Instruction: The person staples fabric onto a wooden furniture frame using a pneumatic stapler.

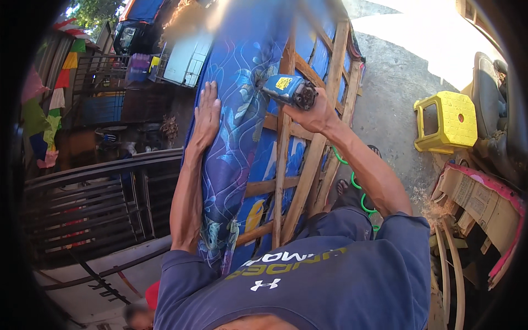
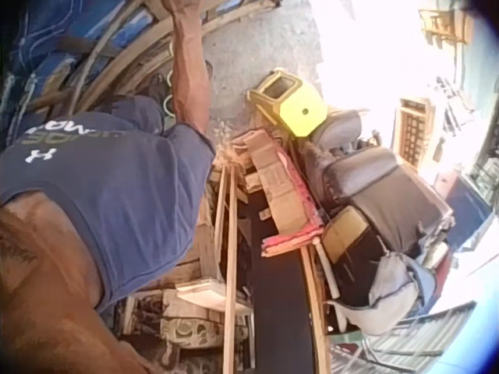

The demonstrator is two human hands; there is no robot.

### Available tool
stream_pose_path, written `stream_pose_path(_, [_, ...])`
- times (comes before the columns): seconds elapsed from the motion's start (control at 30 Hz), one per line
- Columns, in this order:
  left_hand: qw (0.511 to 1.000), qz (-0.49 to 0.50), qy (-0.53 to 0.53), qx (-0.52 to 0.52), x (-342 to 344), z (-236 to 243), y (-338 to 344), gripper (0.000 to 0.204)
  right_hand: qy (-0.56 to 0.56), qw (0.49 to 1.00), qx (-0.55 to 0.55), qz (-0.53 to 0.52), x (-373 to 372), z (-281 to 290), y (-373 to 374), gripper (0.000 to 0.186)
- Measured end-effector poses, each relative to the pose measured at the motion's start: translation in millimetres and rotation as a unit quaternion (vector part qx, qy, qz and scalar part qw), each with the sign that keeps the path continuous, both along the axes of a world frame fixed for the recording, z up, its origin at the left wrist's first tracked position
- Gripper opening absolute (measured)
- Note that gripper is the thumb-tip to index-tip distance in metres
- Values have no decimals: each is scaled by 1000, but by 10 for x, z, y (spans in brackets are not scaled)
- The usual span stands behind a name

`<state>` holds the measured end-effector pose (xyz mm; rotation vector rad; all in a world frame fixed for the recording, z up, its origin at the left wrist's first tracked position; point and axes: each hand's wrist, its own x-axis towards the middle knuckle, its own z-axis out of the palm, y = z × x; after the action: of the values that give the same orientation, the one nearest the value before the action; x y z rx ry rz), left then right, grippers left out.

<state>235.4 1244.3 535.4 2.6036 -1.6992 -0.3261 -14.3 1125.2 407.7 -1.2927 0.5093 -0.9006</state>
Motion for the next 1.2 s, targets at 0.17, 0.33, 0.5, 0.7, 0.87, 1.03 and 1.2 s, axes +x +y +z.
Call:
stream_pose_path(0.17, [988, -129, -88, -1, -827, 204, 234, 63, -8, 999, -21, -35, 38, 156, 24, 33])
stream_pose_path(0.33, [986, -93, -135, 12, -1022, 211, 245, 74, -2, 1000, -23, 16, -80, 94, 245, 32])
stream_pose_path(0.5, [975, -89, -199, 44, -1120, 192, 200, 71, 0, 997, -62, 41, -121, -96, 184, 26])
stream_pose_path(0.7, [979, -67, -182, 70, -1226, 224, 162, 94, -28, 999, -16, 44, -108, -16, 39, 21])
stream_pose_path(0.87, [979, -66, -185, 60, -1196, 148, 147, 84, -32, 992, -109, 48, -87, 7, 58, 21])
stream_pose_path(1.03, [982, -69, -172, 47, -1207, 139, 151, 67, 9, 990, -126, 66, -103, 74, -23, 19])
stream_pose_path(1.2, [983, -77, -164, 26, -1164, 117, 162, 60, 88, 983, -119, 106, -194, 405, -69, 21])
